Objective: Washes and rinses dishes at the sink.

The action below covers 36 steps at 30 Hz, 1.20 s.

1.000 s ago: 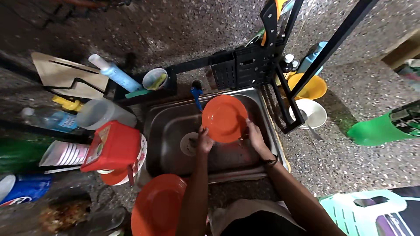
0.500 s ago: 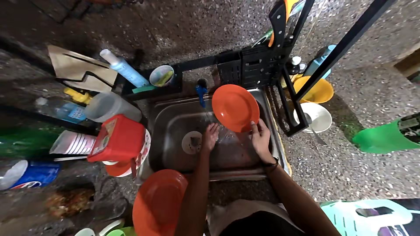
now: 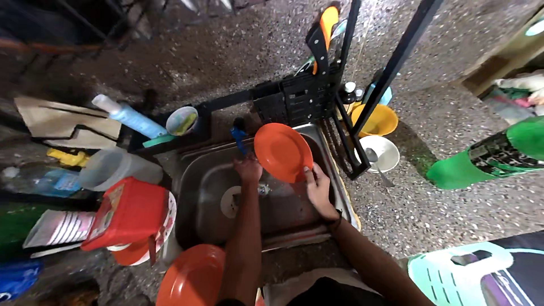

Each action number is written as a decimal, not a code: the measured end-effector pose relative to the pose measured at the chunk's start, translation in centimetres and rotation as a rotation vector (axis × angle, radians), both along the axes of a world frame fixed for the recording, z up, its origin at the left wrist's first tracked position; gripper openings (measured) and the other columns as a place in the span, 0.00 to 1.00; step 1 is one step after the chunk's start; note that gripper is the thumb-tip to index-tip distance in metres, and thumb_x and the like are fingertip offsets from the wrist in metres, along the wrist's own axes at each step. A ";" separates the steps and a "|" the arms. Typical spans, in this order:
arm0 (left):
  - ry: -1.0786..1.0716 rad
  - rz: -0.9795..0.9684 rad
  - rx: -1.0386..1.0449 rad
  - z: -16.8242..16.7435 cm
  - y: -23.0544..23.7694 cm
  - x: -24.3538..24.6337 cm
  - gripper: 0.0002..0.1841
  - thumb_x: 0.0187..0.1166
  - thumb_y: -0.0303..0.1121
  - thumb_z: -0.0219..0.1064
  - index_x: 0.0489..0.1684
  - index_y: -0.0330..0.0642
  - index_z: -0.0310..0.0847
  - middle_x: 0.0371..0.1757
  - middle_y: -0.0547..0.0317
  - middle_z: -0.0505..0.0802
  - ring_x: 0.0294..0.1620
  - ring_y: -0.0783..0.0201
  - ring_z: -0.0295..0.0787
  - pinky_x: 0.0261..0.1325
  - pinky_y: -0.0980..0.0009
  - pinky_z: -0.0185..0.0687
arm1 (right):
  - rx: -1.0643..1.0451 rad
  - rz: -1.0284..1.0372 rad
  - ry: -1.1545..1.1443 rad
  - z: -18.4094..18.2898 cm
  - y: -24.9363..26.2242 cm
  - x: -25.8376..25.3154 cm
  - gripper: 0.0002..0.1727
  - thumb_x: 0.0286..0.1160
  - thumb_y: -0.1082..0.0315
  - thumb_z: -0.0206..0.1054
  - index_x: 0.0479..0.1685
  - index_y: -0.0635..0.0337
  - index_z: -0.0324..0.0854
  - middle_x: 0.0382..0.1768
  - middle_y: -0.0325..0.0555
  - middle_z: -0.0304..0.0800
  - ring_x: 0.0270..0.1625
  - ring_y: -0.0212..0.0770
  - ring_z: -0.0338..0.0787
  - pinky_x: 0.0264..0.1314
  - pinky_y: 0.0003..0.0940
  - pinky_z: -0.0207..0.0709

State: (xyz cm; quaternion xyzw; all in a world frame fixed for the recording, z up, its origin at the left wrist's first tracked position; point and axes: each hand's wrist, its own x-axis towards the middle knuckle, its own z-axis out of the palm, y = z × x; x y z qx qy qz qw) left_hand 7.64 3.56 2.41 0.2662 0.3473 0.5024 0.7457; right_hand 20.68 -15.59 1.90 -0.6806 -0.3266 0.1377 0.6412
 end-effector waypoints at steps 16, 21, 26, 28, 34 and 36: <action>0.894 -0.348 0.263 4.8 -3.9 -5.6 0.22 0.84 0.35 0.68 0.71 0.30 0.79 0.65 0.37 0.89 0.66 0.50 0.87 0.73 0.53 0.82 | -0.021 0.255 0.427 2.0 -0.5 0.6 0.15 0.88 0.70 0.56 0.64 0.68 0.80 0.34 0.38 0.92 0.27 0.29 0.90 0.28 0.28 0.89; 0.945 -0.346 0.304 8.2 -5.8 -11.2 0.22 0.88 0.36 0.63 0.74 0.31 0.77 0.67 0.37 0.88 0.67 0.50 0.87 0.74 0.52 0.79 | -0.161 0.344 0.517 2.4 -0.1 -0.9 0.22 0.96 0.59 0.45 0.54 0.65 0.82 0.23 0.37 0.91 0.22 0.32 0.89 0.25 0.31 0.86; 1.138 -0.054 0.450 11.9 -10.3 -20.7 0.17 0.89 0.37 0.63 0.65 0.33 0.84 0.58 0.42 0.92 0.58 0.52 0.90 0.67 0.52 0.82 | -0.456 0.608 0.313 1.1 0.2 -1.5 0.32 0.96 0.54 0.36 0.59 0.69 0.83 0.34 0.47 0.96 0.30 0.35 0.92 0.33 0.33 0.87; 1.249 0.090 0.523 12.7 -12.7 -24.9 0.16 0.89 0.36 0.63 0.64 0.34 0.86 0.58 0.43 0.93 0.57 0.53 0.91 0.69 0.47 0.80 | -0.571 0.729 0.084 -0.2 0.1 -1.5 0.25 0.94 0.59 0.43 0.61 0.68 0.84 0.40 0.51 0.95 0.34 0.38 0.94 0.37 0.37 0.88; 1.223 0.264 0.277 14.7 -20.2 -30.4 0.12 0.90 0.36 0.62 0.58 0.39 0.85 0.28 0.57 0.88 0.24 0.67 0.82 0.31 0.66 0.82 | -0.831 1.021 -0.400 -1.2 0.4 -2.0 0.23 0.93 0.55 0.54 0.65 0.64 0.84 0.51 0.62 0.93 0.52 0.59 0.94 0.62 0.64 0.82; 1.173 0.277 0.141 14.3 -22.7 -30.3 0.12 0.89 0.36 0.62 0.60 0.38 0.84 0.30 0.57 0.90 0.21 0.69 0.83 0.25 0.70 0.82 | -0.837 1.021 -0.390 -1.1 0.3 -1.8 0.23 0.93 0.55 0.54 0.65 0.63 0.85 0.51 0.61 0.93 0.53 0.59 0.93 0.63 0.64 0.82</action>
